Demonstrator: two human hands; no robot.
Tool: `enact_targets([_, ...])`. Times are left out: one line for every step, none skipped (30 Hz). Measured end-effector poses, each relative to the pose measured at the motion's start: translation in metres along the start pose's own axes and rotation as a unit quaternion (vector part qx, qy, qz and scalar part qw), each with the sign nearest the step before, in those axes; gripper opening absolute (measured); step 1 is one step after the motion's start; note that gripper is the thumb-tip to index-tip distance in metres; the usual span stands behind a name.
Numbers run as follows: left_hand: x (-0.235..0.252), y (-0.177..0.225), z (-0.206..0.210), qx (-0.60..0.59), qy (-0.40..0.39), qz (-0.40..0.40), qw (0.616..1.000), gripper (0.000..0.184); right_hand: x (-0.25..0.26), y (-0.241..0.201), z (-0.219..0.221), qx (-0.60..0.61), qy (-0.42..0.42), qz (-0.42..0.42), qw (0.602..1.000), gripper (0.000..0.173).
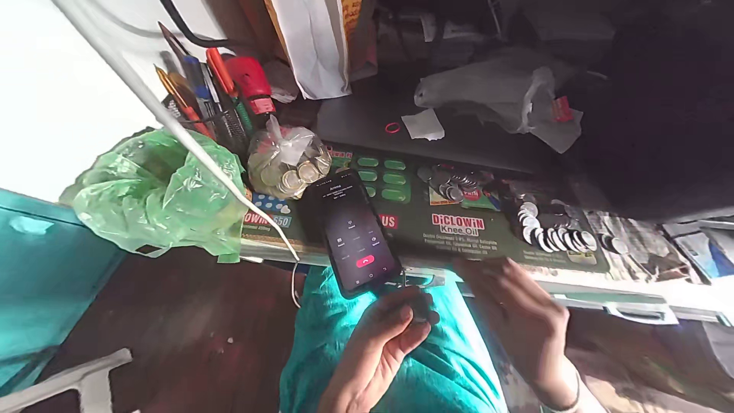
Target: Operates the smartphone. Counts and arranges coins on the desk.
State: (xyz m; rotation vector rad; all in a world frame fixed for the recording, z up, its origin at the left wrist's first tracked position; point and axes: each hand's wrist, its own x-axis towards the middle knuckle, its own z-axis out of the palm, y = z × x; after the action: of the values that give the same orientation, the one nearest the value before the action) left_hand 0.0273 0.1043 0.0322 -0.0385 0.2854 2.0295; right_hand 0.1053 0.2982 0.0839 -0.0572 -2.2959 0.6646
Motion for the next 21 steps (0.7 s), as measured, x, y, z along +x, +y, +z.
enact_targets([-0.001,-0.001,0.001,0.002,0.002,-0.003,1.000,0.027,0.002,-0.005,-0.002,0.076,0.013,0.071,0.994,0.013])
enact_targets([-0.001,-0.002,0.003,0.003,0.002,-0.006,1.000,0.027,0.006,-0.007,-0.004,0.166,0.012,0.134,0.977,0.017])
enact_targets([-0.001,-0.003,0.004,0.004,0.000,-0.007,1.000,0.026,0.011,-0.008,-0.005,0.255,0.008,0.187,0.949,0.021])
enact_targets([-0.002,-0.003,0.004,0.005,-0.003,-0.009,1.000,0.027,0.014,-0.008,-0.005,0.332,0.004,0.229,0.915,0.023])
enact_targets([-0.002,-0.004,0.005,0.006,-0.006,-0.011,1.000,0.027,0.016,-0.009,-0.005,0.386,0.006,0.262,0.885,0.024])
enact_targets([-0.003,-0.004,0.005,0.005,-0.006,-0.012,1.000,0.027,0.018,-0.011,-0.004,0.426,0.006,0.289,0.857,0.024])
enact_targets([-0.004,-0.004,0.006,0.005,-0.007,-0.013,1.000,0.028,0.018,-0.012,-0.004,0.458,0.003,0.308,0.834,0.025])
enact_targets([-0.004,-0.004,0.006,0.006,-0.006,-0.013,1.000,0.027,0.019,-0.014,-0.004,0.482,0.000,0.320,0.816,0.025])
enact_targets([-0.005,-0.004,0.007,0.008,-0.006,-0.012,1.000,0.028,0.019,-0.014,-0.005,0.499,-0.004,0.327,0.803,0.026])
enact_targets([-0.004,-0.004,0.007,0.011,-0.006,-0.011,1.000,0.028,0.019,-0.015,-0.006,0.512,-0.004,0.330,0.793,0.027])
enact_targets([-0.004,-0.005,0.008,0.014,-0.007,-0.010,1.000,0.028,0.019,-0.015,-0.007,0.522,-0.001,0.333,0.785,0.027])
enact_targets([-0.004,-0.006,0.009,0.016,-0.008,-0.011,1.000,0.028,0.018,-0.015,-0.009,0.528,0.001,0.334,0.780,0.027])
enact_targets([-0.004,-0.006,0.010,0.018,-0.008,-0.012,1.000,0.028,0.018,-0.014,-0.010,0.532,0.000,0.333,0.778,0.028])
enact_targets([-0.005,-0.007,0.010,0.020,-0.008,-0.014,1.000,0.028,0.016,-0.014,-0.011,0.531,-0.008,0.328,0.781,0.028])
enact_targets([-0.005,-0.007,0.011,0.021,-0.008,-0.015,1.000,0.028,0.015,-0.013,-0.012,0.524,-0.026,0.319,0.789,0.027])
enact_targets([-0.005,-0.008,0.011,0.021,-0.010,-0.015,1.000,0.028,0.012,-0.013,-0.012,0.508,-0.056,0.303,0.804,0.025])
enact_targets([-0.006,-0.008,0.011,0.022,-0.010,-0.014,1.000,0.028,0.011,-0.012,-0.013,0.482,-0.093,0.284,0.824,0.022])
enact_targets([-0.006,-0.008,0.011,0.024,-0.008,-0.012,1.000,0.028,0.009,-0.013,-0.014,0.448,-0.129,0.261,0.845,0.017])
enact_targets([-0.006,-0.007,0.013,0.027,0.000,-0.010,1.000,0.028,0.009,-0.016,-0.015,0.403,-0.159,0.242,0.868,0.014])
enact_targets([-0.007,-0.008,0.014,0.031,0.007,-0.005,0.999,0.028,0.008,-0.019,-0.016,0.350,-0.179,0.225,0.892,0.012])
enact_targets([-0.008,-0.008,0.015,0.035,0.015,-0.001,0.999,0.028,0.008,-0.021,-0.015,0.299,-0.190,0.205,0.912,0.012])
